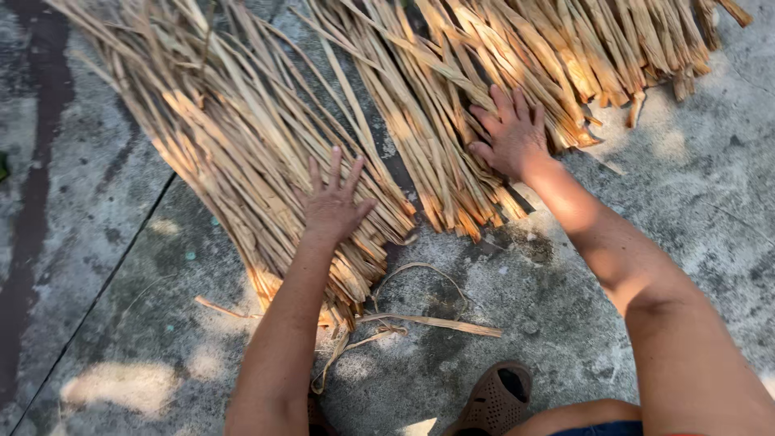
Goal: The person gathers dried plant strips from a pile on the ground, aligns them into a neat bundle, and secures the bundle with a thin strip of material. The person repeats this process to form multiple bundles.
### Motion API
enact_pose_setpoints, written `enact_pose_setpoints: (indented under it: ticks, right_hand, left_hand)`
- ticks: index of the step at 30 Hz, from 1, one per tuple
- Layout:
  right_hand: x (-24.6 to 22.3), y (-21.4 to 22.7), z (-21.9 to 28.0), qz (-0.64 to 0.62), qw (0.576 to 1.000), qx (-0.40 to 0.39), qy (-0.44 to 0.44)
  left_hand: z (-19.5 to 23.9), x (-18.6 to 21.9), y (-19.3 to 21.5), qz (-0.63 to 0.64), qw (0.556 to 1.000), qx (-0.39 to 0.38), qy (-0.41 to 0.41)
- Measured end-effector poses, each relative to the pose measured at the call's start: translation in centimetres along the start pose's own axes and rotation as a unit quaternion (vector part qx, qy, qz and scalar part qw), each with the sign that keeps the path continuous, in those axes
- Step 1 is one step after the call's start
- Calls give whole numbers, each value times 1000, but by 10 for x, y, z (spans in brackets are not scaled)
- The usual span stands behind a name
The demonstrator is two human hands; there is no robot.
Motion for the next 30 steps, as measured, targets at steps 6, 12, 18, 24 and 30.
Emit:
enact_pose_setpoints:
  ticks: [6, 12, 18, 24, 30]
  right_hand:
    - [-99, 14, 60, -83, 984, 59, 147]
    - [-240, -26, 116, -17, 935, -137, 326]
    - [-248, -41, 97, 7, 976, -146, 160]
    - [-269, -42, 137, 81, 953, -157, 248]
    - [-263, -39, 144, 106, 945, -214, 223]
  left_hand:
    - [66, -20, -12, 168, 930, 319, -67]
    - [101, -82, -37, 18, 983, 160, 89]
    - [124, -100, -21, 107, 979, 11, 173]
    - [159, -80, -43, 15, 996, -41, 79]
    - [166, -132, -53, 192, 957, -107, 188]
Point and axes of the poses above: each hand's wrist, its own z-axis away from the middle knuckle, its own y-axis out of the back of the hand, x = y × z, the point moved 7 cm from there along -z, towards the middle knuckle, and after that the axes turned 4 degrees about -y, right-handed, at the moved point
